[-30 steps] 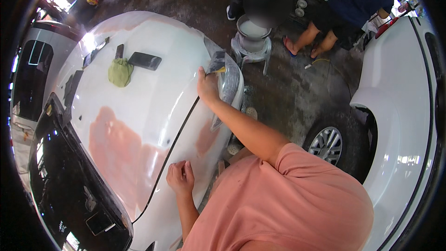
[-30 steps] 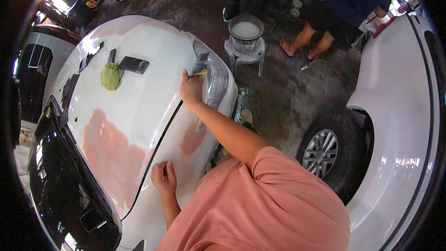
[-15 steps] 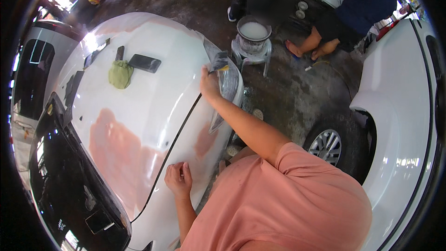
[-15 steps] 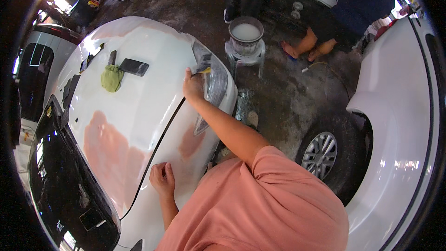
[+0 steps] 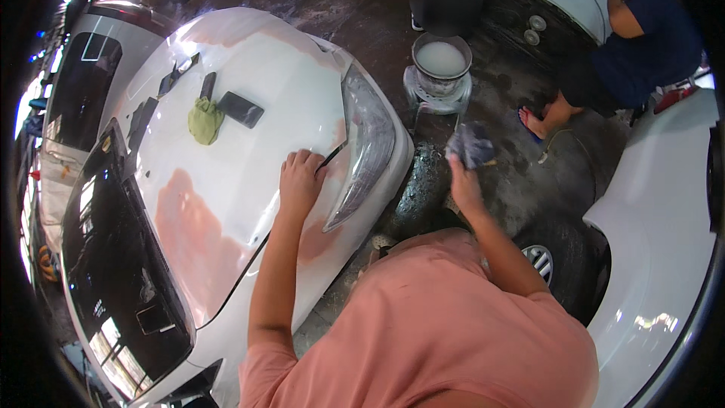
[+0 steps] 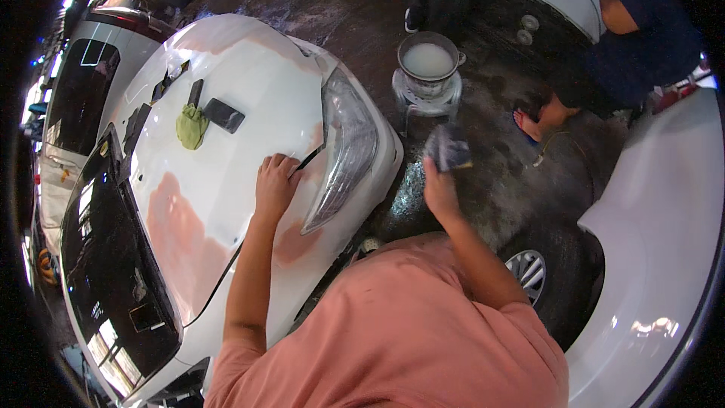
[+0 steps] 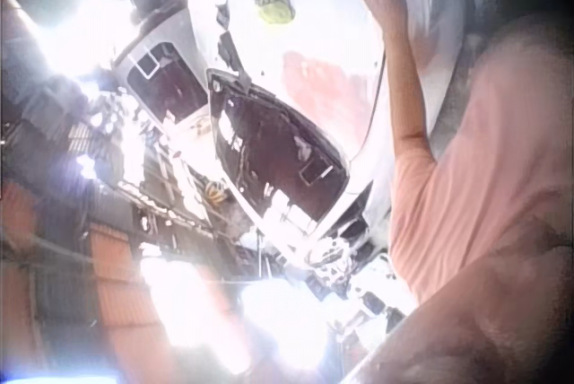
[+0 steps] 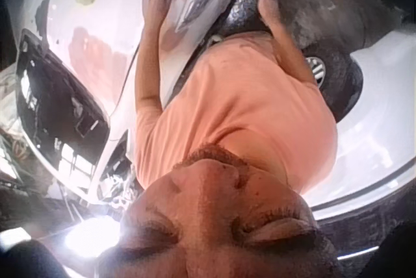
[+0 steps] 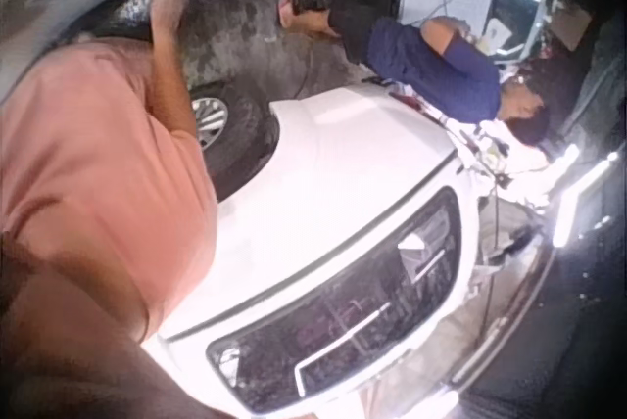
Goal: The person sands the hood of a white car using a sanding block, wipes the surface with a cloth, and dips the block into a bucket of liquid.
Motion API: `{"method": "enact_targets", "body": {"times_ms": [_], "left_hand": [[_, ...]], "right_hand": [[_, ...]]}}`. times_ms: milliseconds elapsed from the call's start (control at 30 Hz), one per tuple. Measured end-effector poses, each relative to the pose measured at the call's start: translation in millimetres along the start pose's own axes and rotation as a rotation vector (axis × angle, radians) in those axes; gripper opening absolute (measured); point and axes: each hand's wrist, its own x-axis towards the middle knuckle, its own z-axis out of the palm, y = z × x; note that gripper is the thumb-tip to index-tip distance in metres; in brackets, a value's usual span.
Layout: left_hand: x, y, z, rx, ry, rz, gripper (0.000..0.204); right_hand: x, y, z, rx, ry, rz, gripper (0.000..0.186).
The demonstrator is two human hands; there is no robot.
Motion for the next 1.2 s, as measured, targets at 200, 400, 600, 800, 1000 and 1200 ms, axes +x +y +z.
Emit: {"method": "enact_targets", "body": {"times_ms": [200,400,600,800,1000,1200], "left_hand": [[55.4,9.2,29.3,0.117,-0.154,-0.040,0.017],[81.4,27.9,49.0,0.179,-0.178,-0.106,0.019],[100.4,37.8,78.0,0.363,-0.195,-0.241,0.017],[136.1,16.0,118.0,0.408,-0.175,-0.226,0.020],[143.7,-4.9,130.3,0.514,-0.190,0.020,0.039],[122.2,1.1,112.4,0.723,-0.473,0.073,0.073]], "right_hand": [[5.2,83.4,-124.3,-0.298,0.132,0.431,0.067],[18.0,134.0,-195.1,-0.167,0.130,0.441,0.072],[24.4,156.0,-227.3,-0.281,0.094,0.264,0.076],[10.5,134.5,-232.4,-0.390,0.226,0.476,0.073],[1.9,130.5,-242.9,-0.392,0.111,0.209,0.071],[6.8,108.0,-225.7,-0.381,0.265,0.203,0.076]]}}
